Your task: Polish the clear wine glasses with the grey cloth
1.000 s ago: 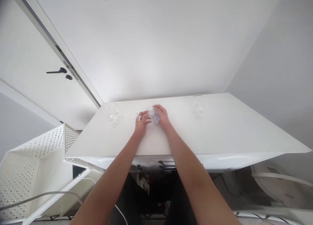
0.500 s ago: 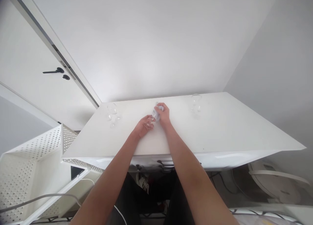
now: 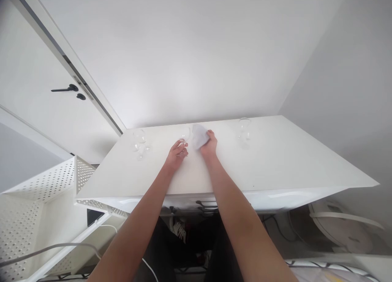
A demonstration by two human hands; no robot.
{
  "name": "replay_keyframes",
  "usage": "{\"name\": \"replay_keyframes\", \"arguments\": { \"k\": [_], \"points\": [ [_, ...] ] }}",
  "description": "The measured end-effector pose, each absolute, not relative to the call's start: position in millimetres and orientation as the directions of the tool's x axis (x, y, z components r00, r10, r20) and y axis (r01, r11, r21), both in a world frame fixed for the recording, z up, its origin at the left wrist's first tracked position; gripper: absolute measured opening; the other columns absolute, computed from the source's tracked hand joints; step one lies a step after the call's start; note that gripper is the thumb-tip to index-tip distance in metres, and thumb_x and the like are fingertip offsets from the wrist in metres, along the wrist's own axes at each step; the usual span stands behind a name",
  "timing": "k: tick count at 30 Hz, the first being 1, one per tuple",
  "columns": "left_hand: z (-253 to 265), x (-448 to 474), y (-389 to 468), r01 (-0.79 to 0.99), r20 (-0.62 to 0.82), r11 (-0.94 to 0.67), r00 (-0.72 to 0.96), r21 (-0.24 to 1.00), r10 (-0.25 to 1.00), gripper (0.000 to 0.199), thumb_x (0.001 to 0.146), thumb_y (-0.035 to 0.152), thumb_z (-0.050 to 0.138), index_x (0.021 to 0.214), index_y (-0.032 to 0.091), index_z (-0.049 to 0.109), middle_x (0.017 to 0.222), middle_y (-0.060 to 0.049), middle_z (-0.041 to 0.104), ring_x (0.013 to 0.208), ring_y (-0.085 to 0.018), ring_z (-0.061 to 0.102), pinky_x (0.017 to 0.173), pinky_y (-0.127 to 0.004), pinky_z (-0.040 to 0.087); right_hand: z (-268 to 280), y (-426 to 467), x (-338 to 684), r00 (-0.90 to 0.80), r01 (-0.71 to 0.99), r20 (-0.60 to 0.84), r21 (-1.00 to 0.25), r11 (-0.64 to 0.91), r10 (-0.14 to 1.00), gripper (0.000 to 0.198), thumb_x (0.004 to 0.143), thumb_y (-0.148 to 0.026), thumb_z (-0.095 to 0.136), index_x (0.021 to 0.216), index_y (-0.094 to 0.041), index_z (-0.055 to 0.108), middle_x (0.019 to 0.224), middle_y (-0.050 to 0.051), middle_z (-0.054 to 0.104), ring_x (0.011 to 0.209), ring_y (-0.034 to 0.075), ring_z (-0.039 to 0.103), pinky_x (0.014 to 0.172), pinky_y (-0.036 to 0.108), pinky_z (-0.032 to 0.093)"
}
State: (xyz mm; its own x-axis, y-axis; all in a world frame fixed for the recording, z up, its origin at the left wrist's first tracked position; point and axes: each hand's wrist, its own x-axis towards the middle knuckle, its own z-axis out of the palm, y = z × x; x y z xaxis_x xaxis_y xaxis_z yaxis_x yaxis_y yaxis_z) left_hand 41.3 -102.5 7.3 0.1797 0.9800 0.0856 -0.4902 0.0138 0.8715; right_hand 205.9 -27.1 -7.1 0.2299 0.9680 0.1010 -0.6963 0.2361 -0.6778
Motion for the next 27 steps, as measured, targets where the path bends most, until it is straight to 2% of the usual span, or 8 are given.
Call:
{"name": "replay_keyframes", "arguments": {
  "k": [2, 6, 9, 12, 15, 18, 23, 27],
  "points": [
    [7, 41, -102, -0.496, 0.103, -0.015, 0.151, 0.868, 0.983, 0.035, 0.077, 0.038, 0.083, 0.099, 0.022, 0.063, 0.097, -0.004, 0.067, 0.058, -0.006, 0.051, 0.062, -0.026, 0.042, -6, -29, 205, 0.104, -0.705, 0.12, -0.692, 0.158, 0.987, 0.034, 0.063, -0.029, 0.064, 0.096, -0.028, 0.056, 0.081, -0.001, 0.06, 0.081, 0.022, 0.059, 0.07, 0.035, 0.049],
    [7, 40, -101, -0.487, 0.115, -0.085, 0.031, 0.869, 0.993, 0.034, 0.077, 0.04, 0.082, 0.099, 0.022, 0.064, 0.098, -0.005, 0.068, 0.058, -0.007, 0.047, 0.065, -0.028, 0.043, 4, -42, 198, -0.23, -0.622, 0.228, -0.782, 0.038, 0.946, 0.075, 0.058, -0.015, 0.065, 0.129, -0.034, 0.052, 0.075, -0.006, 0.057, 0.069, 0.017, 0.055, 0.064, 0.03, 0.046],
    [8, 38, -101, -0.539, 0.12, -0.119, -0.035, 0.834, 0.992, 0.03, 0.081, 0.04, 0.079, 0.1, 0.022, 0.065, 0.101, -0.004, 0.067, 0.059, -0.006, 0.045, 0.068, -0.027, 0.045, 9, -48, 194, -0.262, -0.556, 0.248, -0.829, 0.064, 0.933, 0.086, 0.064, -0.017, 0.07, 0.142, -0.037, 0.042, 0.073, -0.008, 0.058, 0.067, 0.016, 0.055, 0.065, 0.03, 0.048],
    [8, 37, -101, -0.555, 0.097, -0.079, 0.003, 0.828, 0.995, 0.028, 0.082, 0.038, 0.079, 0.1, 0.021, 0.066, 0.098, -0.003, 0.065, 0.058, -0.005, 0.043, 0.069, -0.027, 0.046, 8, -48, 193, -0.184, -0.517, 0.238, -0.849, 0.112, 0.954, 0.084, 0.066, -0.022, 0.076, 0.143, -0.035, 0.044, 0.074, -0.007, 0.06, 0.064, 0.016, 0.055, 0.061, 0.029, 0.046],
    [6, 41, -101, -0.501, 0.068, -0.029, 0.06, 0.865, 0.996, 0.027, 0.08, 0.039, 0.081, 0.091, 0.02, 0.065, 0.09, -0.003, 0.064, 0.057, -0.005, 0.044, 0.066, -0.028, 0.045, 7, -47, 193, -0.173, -0.523, 0.251, -0.843, 0.127, 0.952, 0.069, 0.07, -0.033, 0.078, 0.134, -0.032, 0.053, 0.092, -0.001, 0.068, 0.073, 0.018, 0.061, 0.062, 0.031, 0.049],
    [6, 45, -103, -0.459, 0.062, 0.011, 0.144, 0.888, 0.988, 0.031, 0.077, 0.04, 0.084, 0.081, 0.018, 0.063, 0.081, -0.003, 0.063, 0.058, -0.008, 0.048, 0.066, -0.029, 0.045, 10, -50, 194, -0.299, -0.58, 0.234, -0.814, 0.018, 0.925, 0.065, 0.074, -0.046, 0.073, 0.135, -0.032, 0.054, 0.109, 0.006, 0.07, 0.082, 0.024, 0.066, 0.063, 0.035, 0.051],
    [11, 46, -108, -0.442, 0.016, 0.172, 0.39, 0.881, 0.921, 0.03, 0.079, 0.038, 0.084, 0.091, 0.014, 0.071, 0.073, -0.002, 0.055, 0.058, -0.008, 0.045, 0.066, -0.03, 0.046, 18, -55, 200, -0.423, -0.679, 0.213, -0.718, -0.152, 0.881, 0.073, 0.076, -0.061, 0.064, 0.139, -0.028, 0.051, 0.113, 0.013, 0.071, 0.095, 0.033, 0.067, 0.057, 0.037, 0.049],
    [11, 45, -106, -0.44, 0.052, 0.102, 0.325, 0.892, 0.944, 0.03, 0.079, 0.04, 0.083, 0.086, 0.013, 0.071, 0.071, -0.001, 0.054, 0.054, -0.007, 0.042, 0.06, -0.028, 0.043, 21, -53, 195, -0.331, -0.622, 0.255, -0.783, -0.008, 0.908, 0.061, 0.083, -0.063, 0.059, 0.13, -0.024, 0.057, 0.107, 0.013, 0.072, 0.091, 0.031, 0.067, 0.057, 0.037, 0.049]
  ]
}}
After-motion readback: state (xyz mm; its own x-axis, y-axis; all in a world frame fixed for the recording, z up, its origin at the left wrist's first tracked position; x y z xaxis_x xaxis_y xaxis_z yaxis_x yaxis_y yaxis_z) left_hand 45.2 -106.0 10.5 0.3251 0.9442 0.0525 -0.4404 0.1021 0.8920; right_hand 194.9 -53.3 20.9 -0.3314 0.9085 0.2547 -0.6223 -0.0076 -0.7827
